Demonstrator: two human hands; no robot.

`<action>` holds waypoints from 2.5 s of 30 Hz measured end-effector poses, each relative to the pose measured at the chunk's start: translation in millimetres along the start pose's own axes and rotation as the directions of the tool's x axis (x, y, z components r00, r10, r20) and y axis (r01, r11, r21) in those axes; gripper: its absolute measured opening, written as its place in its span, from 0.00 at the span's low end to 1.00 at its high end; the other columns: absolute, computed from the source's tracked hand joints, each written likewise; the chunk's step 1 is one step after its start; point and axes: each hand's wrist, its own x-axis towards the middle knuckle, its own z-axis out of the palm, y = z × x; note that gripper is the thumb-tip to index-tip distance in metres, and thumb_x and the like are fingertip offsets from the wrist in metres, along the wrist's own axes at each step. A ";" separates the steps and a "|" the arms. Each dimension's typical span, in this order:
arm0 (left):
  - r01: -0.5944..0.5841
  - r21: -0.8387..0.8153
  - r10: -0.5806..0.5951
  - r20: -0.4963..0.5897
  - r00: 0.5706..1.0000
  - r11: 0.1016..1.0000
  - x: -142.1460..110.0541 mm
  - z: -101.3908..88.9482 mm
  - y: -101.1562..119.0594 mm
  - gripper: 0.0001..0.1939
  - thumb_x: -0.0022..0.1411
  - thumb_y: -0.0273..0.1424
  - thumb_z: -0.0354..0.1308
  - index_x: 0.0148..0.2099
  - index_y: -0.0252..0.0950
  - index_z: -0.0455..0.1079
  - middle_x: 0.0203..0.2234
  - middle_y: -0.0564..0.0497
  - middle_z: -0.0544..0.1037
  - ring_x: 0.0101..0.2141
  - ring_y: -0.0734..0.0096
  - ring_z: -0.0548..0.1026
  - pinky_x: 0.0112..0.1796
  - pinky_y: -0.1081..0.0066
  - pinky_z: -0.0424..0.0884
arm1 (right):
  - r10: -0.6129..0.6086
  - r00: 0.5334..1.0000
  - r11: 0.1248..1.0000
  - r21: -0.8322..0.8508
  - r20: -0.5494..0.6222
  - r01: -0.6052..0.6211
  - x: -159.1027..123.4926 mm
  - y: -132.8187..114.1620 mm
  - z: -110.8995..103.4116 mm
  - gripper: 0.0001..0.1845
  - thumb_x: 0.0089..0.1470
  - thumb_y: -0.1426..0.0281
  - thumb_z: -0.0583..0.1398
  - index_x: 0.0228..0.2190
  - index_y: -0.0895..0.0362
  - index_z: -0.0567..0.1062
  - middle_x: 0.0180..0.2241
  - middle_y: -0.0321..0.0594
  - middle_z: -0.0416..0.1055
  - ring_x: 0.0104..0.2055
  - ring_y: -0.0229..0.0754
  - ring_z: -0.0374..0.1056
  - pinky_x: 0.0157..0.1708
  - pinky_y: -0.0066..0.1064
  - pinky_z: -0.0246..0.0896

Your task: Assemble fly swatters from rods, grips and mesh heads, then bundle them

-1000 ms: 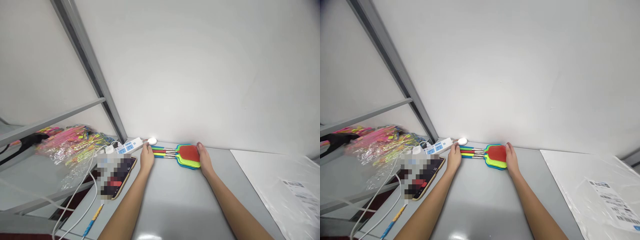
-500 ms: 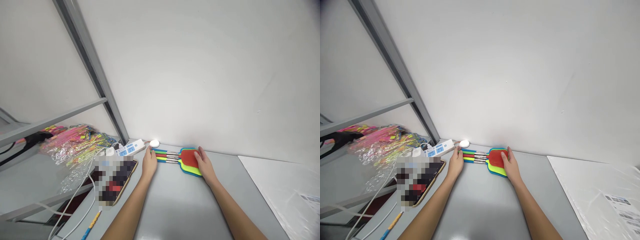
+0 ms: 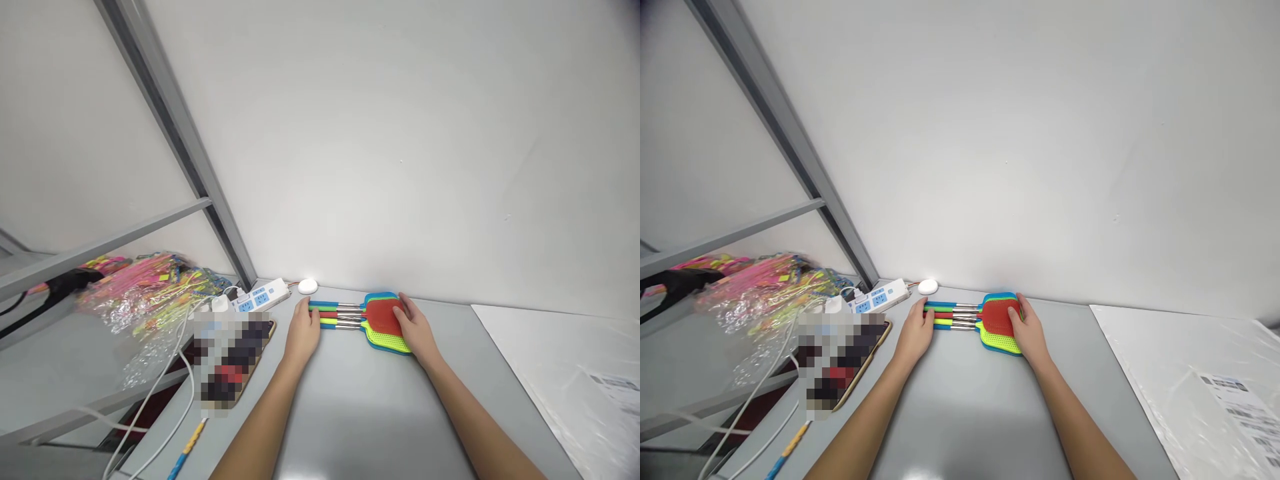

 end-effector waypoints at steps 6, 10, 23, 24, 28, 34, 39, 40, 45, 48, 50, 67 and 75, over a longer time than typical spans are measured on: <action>-0.171 0.106 0.175 -0.025 0.984 0.979 -9.7 -1.9 19.1 0.22 0.68 0.38 0.45 0.61 0.36 0.63 0.62 0.38 0.61 0.64 0.49 0.53 0.63 0.46 0.46 | -0.025 1.000 1.000 0.004 -0.007 0.025 1.3 -3.6 2.7 0.34 0.54 0.54 0.57 0.59 0.56 0.66 0.61 0.44 0.63 0.63 0.49 0.59 0.62 0.42 0.52; -0.457 0.219 0.418 0.202 0.886 0.862 -12.6 3.4 50.0 0.28 0.65 0.47 0.52 0.63 0.41 0.60 0.64 0.42 0.60 0.66 0.49 0.49 0.63 0.43 0.34 | -0.026 0.999 1.000 0.008 -0.043 0.026 -1.2 -9.6 3.5 0.33 0.55 0.52 0.55 0.57 0.58 0.68 0.60 0.45 0.64 0.62 0.49 0.59 0.61 0.41 0.52; -0.653 0.333 0.485 0.464 0.741 0.680 9.6 27.9 63.5 0.31 0.61 0.55 0.52 0.55 0.36 0.66 0.45 0.41 0.73 0.48 0.52 0.68 0.54 0.48 0.57 | 0.037 0.998 0.980 -0.193 -0.054 -0.047 -102.0 -24.9 -63.5 0.25 0.57 0.51 0.54 0.51 0.49 0.72 0.57 0.41 0.67 0.58 0.52 0.63 0.57 0.43 0.59; -0.656 0.349 0.490 0.457 0.742 0.669 7.7 29.3 64.1 0.30 0.62 0.54 0.51 0.55 0.36 0.66 0.45 0.40 0.72 0.48 0.52 0.67 0.53 0.49 0.58 | 0.011 0.999 0.970 -0.242 -0.031 -0.018 -111.9 -17.7 -66.6 0.24 0.58 0.52 0.53 0.51 0.49 0.71 0.57 0.41 0.66 0.59 0.51 0.61 0.58 0.43 0.58; -0.685 0.386 0.518 0.456 0.724 0.618 1.2 35.2 67.4 0.29 0.64 0.54 0.48 0.51 0.34 0.67 0.43 0.40 0.72 0.46 0.52 0.67 0.47 0.55 0.62 | -0.078 0.994 0.888 -0.449 0.071 0.102 -133.3 3.8 -68.5 0.23 0.61 0.55 0.51 0.53 0.52 0.69 0.61 0.44 0.60 0.63 0.50 0.55 0.61 0.44 0.54; -0.728 0.394 0.563 0.463 0.684 0.561 -9.2 38.7 71.5 0.28 0.63 0.54 0.50 0.49 0.35 0.68 0.41 0.42 0.73 0.44 0.54 0.67 0.44 0.59 0.63 | -0.163 0.974 0.640 -0.735 0.156 0.225 -133.5 3.8 -55.8 0.26 0.63 0.58 0.48 0.58 0.56 0.64 0.62 0.47 0.59 0.66 0.49 0.50 0.60 0.46 0.50; -0.743 0.392 0.583 0.461 0.669 0.542 -16.2 44.2 76.2 0.24 0.62 0.52 0.54 0.46 0.36 0.69 0.40 0.45 0.73 0.44 0.56 0.68 0.43 0.61 0.63 | -0.169 0.972 0.480 -0.848 0.161 0.224 -135.7 3.6 -50.8 0.28 0.63 0.60 0.47 0.58 0.61 0.63 0.62 0.50 0.60 0.66 0.50 0.50 0.60 0.46 0.47; -0.742 0.393 0.585 0.457 0.670 0.543 -16.7 45.4 76.8 0.24 0.61 0.52 0.55 0.46 0.37 0.69 0.39 0.45 0.74 0.43 0.56 0.68 0.42 0.62 0.63 | -0.165 0.974 0.470 -0.856 0.154 0.215 -135.8 3.7 -50.5 0.28 0.63 0.59 0.47 0.58 0.62 0.63 0.61 0.51 0.60 0.66 0.50 0.50 0.60 0.46 0.47; -0.731 0.396 0.593 0.428 0.682 0.556 -18.7 46.7 77.5 0.26 0.60 0.52 0.56 0.50 0.37 0.68 0.39 0.45 0.75 0.44 0.55 0.69 0.45 0.60 0.64 | -0.138 0.983 0.449 -0.877 0.120 0.170 -135.0 1.8 -50.2 0.29 0.62 0.58 0.46 0.58 0.61 0.63 0.62 0.50 0.59 0.66 0.50 0.50 0.60 0.45 0.46; -0.722 0.397 0.597 0.406 0.692 0.566 -20.7 44.6 78.0 0.29 0.60 0.53 0.56 0.55 0.38 0.66 0.40 0.44 0.76 0.47 0.54 0.69 0.53 0.52 0.59 | -0.112 0.988 0.421 -0.896 0.104 0.142 -136.0 1.9 -50.9 0.32 0.62 0.58 0.44 0.60 0.62 0.61 0.63 0.50 0.57 0.67 0.50 0.48 0.61 0.47 0.43; -0.715 0.398 0.596 0.396 0.699 0.574 -21.6 42.5 79.1 0.30 0.61 0.53 0.55 0.56 0.38 0.65 0.40 0.44 0.76 0.48 0.54 0.69 0.57 0.46 0.53 | -0.086 0.992 0.388 -0.914 0.091 0.118 -138.6 3.6 -51.6 0.33 0.62 0.57 0.43 0.61 0.63 0.61 0.65 0.49 0.55 0.68 0.50 0.46 0.62 0.50 0.42; -0.571 0.062 0.455 0.537 0.710 0.818 -167.1 -23.5 79.0 0.21 0.68 0.42 0.49 0.61 0.44 0.62 0.63 0.52 0.62 0.61 0.59 0.59 0.62 0.52 0.53 | -0.104 0.985 0.294 -0.942 0.134 0.160 -185.7 28.6 -72.8 0.40 0.60 0.52 0.38 0.62 0.62 0.61 0.66 0.43 0.53 0.68 0.52 0.46 0.61 0.54 0.44; -0.408 -0.007 0.371 0.427 0.824 0.913 -167.6 -20.8 77.8 0.14 0.67 0.33 0.53 0.54 0.47 0.69 0.57 0.56 0.70 0.58 0.66 0.62 0.61 0.58 0.58 | -0.134 0.981 0.292 -0.941 0.137 0.171 -184.7 17.0 -70.5 0.38 0.61 0.53 0.39 0.61 0.63 0.63 0.66 0.43 0.53 0.68 0.51 0.46 0.61 0.54 0.43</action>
